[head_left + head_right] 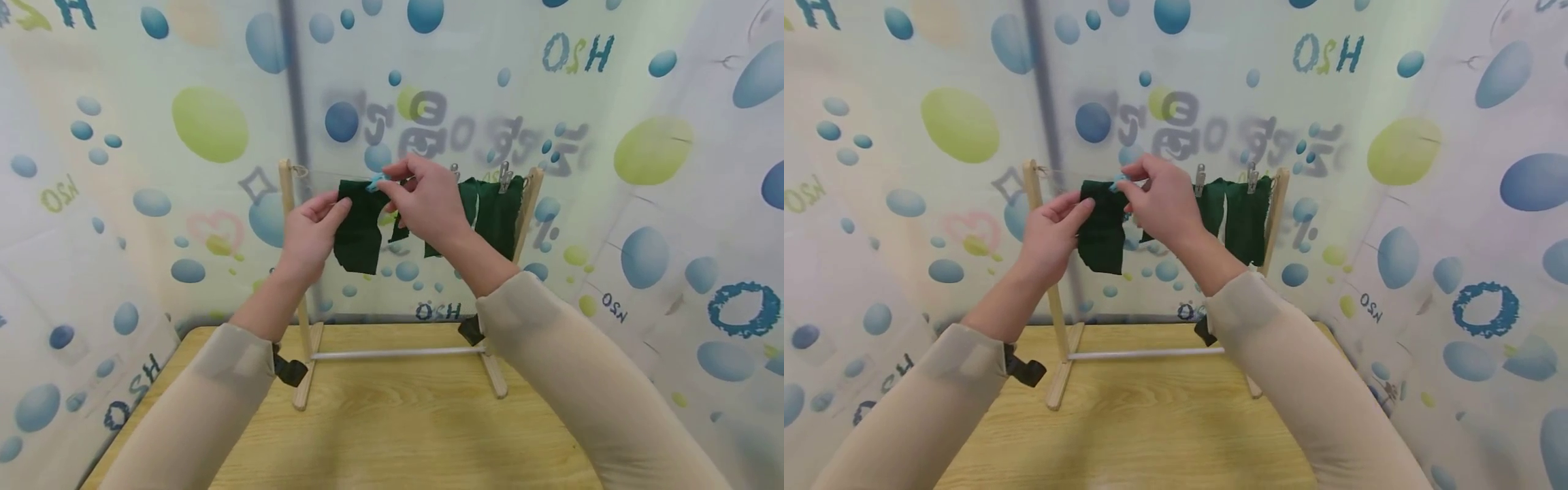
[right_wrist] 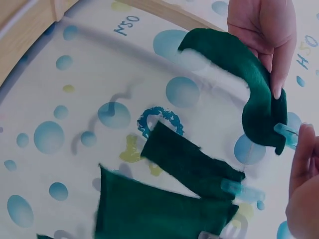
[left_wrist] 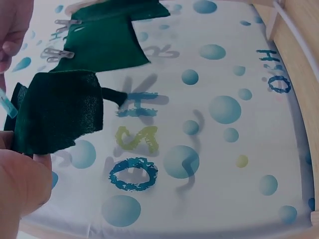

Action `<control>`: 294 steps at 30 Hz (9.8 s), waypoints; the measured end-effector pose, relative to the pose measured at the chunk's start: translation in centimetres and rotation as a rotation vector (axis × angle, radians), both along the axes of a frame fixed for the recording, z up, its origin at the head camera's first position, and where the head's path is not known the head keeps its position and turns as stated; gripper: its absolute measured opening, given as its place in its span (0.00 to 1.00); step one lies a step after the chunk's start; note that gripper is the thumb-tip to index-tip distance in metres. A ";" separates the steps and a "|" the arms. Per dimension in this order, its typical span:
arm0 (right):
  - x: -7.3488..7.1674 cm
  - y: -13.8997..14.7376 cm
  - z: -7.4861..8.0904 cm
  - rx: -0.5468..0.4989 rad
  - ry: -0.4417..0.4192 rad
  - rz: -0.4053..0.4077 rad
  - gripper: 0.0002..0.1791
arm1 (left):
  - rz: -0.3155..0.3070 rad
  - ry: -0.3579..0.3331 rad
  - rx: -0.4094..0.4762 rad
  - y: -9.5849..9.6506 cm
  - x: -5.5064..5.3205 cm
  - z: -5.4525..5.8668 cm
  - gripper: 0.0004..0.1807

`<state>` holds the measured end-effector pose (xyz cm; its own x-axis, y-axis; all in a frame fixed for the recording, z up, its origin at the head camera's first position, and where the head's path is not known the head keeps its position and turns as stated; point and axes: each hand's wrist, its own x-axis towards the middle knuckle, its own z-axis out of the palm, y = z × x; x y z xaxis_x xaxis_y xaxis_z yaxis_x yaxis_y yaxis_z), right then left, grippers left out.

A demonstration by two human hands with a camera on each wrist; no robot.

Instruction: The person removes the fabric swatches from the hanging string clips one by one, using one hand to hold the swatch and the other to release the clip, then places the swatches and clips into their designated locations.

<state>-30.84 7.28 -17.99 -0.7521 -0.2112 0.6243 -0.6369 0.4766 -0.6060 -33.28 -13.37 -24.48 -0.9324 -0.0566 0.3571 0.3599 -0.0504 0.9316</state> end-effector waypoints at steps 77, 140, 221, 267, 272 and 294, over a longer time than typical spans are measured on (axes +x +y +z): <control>4.4 31.8 -32.1 -0.146 -0.712 -0.516 0.31 | 0.023 -0.605 -0.402 -18.6 4.6 -21.7 0.39; 1.3 33.0 -36.3 -0.085 -0.842 -0.560 0.36 | -0.053 -0.338 -1.114 -17.5 4.8 -24.6 0.48; -0.7 31.1 -35.3 0.116 -0.862 -0.502 0.36 | -0.203 -0.475 -1.309 -17.7 1.3 -26.4 0.41; -0.4 31.3 -35.4 0.077 -0.865 -0.500 0.38 | -0.234 -0.406 -1.247 -16.8 2.8 -24.8 0.39; -0.4 31.3 -35.6 0.066 -0.864 -0.500 0.37 | -0.223 -0.405 -1.250 -16.8 2.8 -25.0 0.39; -0.3 31.3 -35.8 0.068 -0.841 -0.501 0.38 | -0.195 -0.428 -1.210 -17.1 2.7 -25.6 0.42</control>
<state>-31.17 38.56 -53.78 -0.9585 0.2377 -0.1575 0.2751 0.6249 -0.7306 -30.54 -30.46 -50.09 -0.9407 0.2392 -0.2403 0.1063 0.8810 0.4610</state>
